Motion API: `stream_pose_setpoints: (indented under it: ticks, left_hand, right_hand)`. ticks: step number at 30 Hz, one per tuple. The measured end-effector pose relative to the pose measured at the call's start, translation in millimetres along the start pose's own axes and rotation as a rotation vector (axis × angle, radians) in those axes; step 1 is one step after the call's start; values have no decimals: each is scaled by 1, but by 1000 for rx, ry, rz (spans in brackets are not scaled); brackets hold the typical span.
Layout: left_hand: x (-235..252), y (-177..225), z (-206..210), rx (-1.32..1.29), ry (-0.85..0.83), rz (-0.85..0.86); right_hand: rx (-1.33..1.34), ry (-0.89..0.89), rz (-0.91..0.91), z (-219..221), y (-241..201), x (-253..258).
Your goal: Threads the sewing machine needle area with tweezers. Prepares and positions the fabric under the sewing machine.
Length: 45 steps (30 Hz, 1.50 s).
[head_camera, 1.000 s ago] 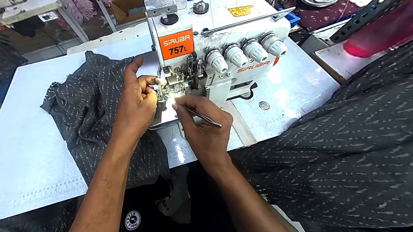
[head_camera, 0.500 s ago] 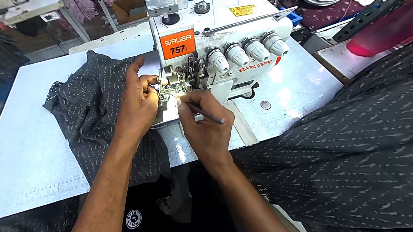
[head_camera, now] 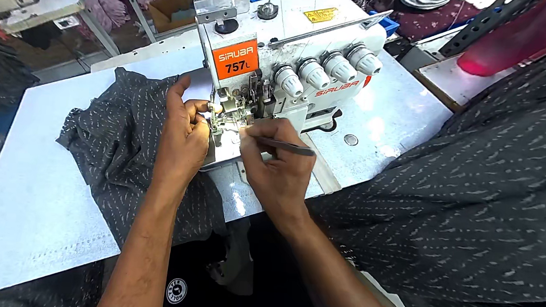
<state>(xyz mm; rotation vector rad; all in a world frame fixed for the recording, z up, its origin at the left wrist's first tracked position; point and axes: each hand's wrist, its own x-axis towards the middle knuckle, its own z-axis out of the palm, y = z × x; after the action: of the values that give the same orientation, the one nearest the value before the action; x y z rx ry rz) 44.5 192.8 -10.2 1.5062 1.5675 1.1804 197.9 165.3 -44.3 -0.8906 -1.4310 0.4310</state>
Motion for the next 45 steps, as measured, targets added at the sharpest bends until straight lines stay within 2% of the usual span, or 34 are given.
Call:
stream_pose_setpoints:
  ticks: [5, 10, 16, 19, 23, 28, 31, 36, 38, 41, 45]
  left_hand:
    - [-1, 1, 0, -13, -1, 12]
    - [0, 1, 1, -36, 9, 18]
    - [0, 0, 1, -29, 2, 17]
    - [0, 0, 1, -14, 1, 21]
    - [-1, 2, 2, -10, 7, 22]
    - [0, 0, 2, -16, 6, 12]
    - [0, 1, 2, -5, 13, 11]
    - [0, 1, 3, -35, 14, 17]
    - [0, 1, 2, -33, 10, 13]
    - [0, 1, 3, -16, 12, 9]
    - [1, -1, 3, -6, 24, 18]
  right_hand:
    - [96, 72, 72, 7, 1, -3]
    - [-20, 14, 116, 11, -4, 0]
    - [178, 82, 250, 0, -11, 1]
    - [164, 120, 255, 7, -9, 2]
    - [80, 46, 235, 9, -9, 1]
    - [157, 104, 269, 0, -10, 4]
    - [160, 138, 241, 5, -8, 3]
    - [66, 50, 163, 10, -7, 1]
    - [19, 6, 91, 8, -5, 1]
    - [-65, 50, -60, 8, 4, 0]
    - [52, 96, -14, 7, 4, -4]
